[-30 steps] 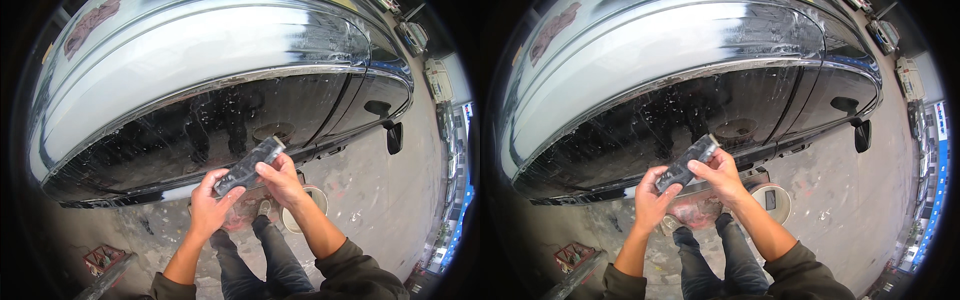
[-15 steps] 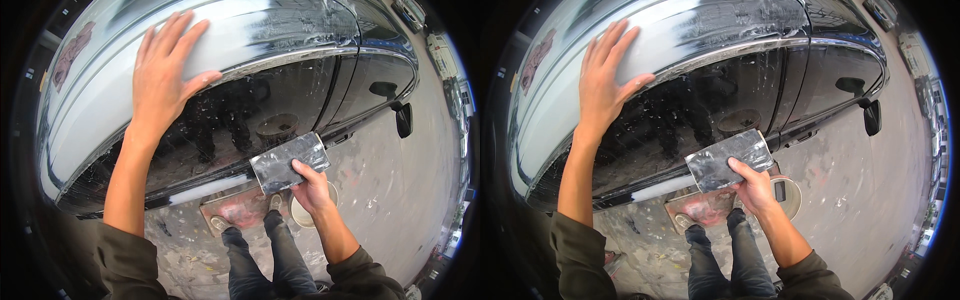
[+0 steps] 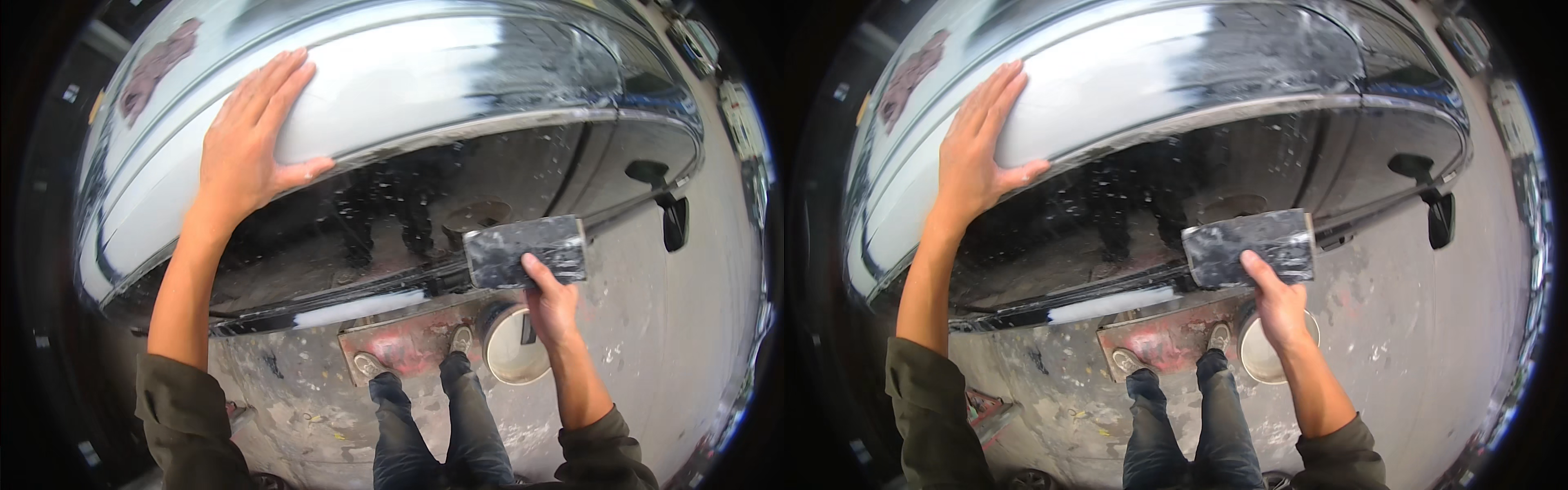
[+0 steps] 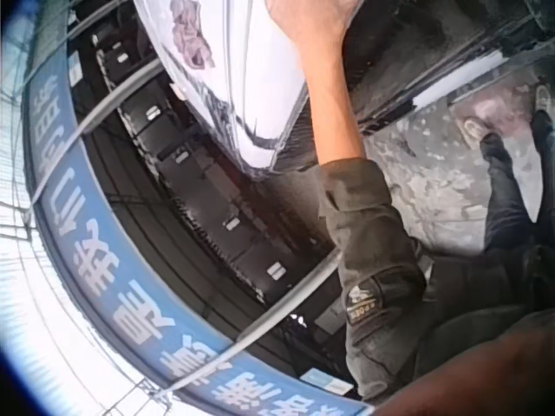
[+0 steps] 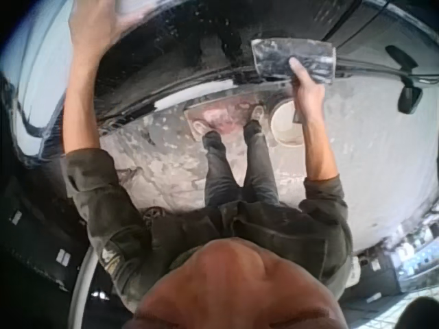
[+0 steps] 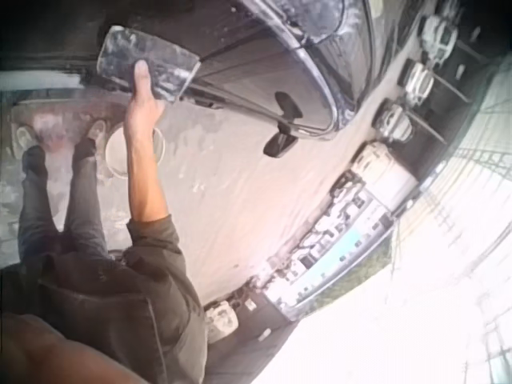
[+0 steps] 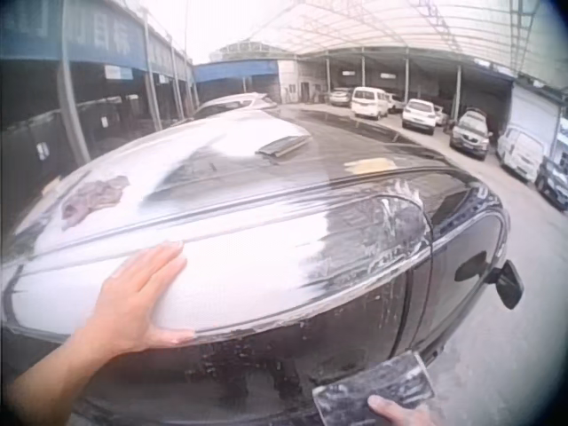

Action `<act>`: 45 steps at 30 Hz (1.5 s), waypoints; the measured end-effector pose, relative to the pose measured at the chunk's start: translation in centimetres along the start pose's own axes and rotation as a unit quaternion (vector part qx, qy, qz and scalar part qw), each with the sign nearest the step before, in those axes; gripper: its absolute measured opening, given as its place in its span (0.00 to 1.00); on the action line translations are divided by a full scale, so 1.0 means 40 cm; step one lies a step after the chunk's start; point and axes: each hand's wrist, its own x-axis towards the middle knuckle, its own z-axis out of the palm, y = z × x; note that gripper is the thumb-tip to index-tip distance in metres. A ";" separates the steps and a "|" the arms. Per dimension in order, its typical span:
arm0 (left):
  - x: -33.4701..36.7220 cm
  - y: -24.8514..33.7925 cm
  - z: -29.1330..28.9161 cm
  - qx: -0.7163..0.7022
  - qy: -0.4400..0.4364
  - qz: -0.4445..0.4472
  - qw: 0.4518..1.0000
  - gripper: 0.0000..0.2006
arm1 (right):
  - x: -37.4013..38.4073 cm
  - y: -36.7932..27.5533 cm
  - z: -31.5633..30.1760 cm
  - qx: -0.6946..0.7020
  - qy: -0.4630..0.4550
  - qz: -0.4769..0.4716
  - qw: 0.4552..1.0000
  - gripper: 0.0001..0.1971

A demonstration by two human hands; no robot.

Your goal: The person uses a small abrasive pad to rub the hood of a silver car in a garage. They repeatedly dip the pad into a bucket of liquid and continue polishing the surface in overlapping strokes.

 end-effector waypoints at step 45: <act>-1.119 -0.865 -0.327 0.073 0.125 -0.358 0.923 0.22 | -0.158 0.466 1.419 -0.563 -0.420 -0.681 0.207 0.33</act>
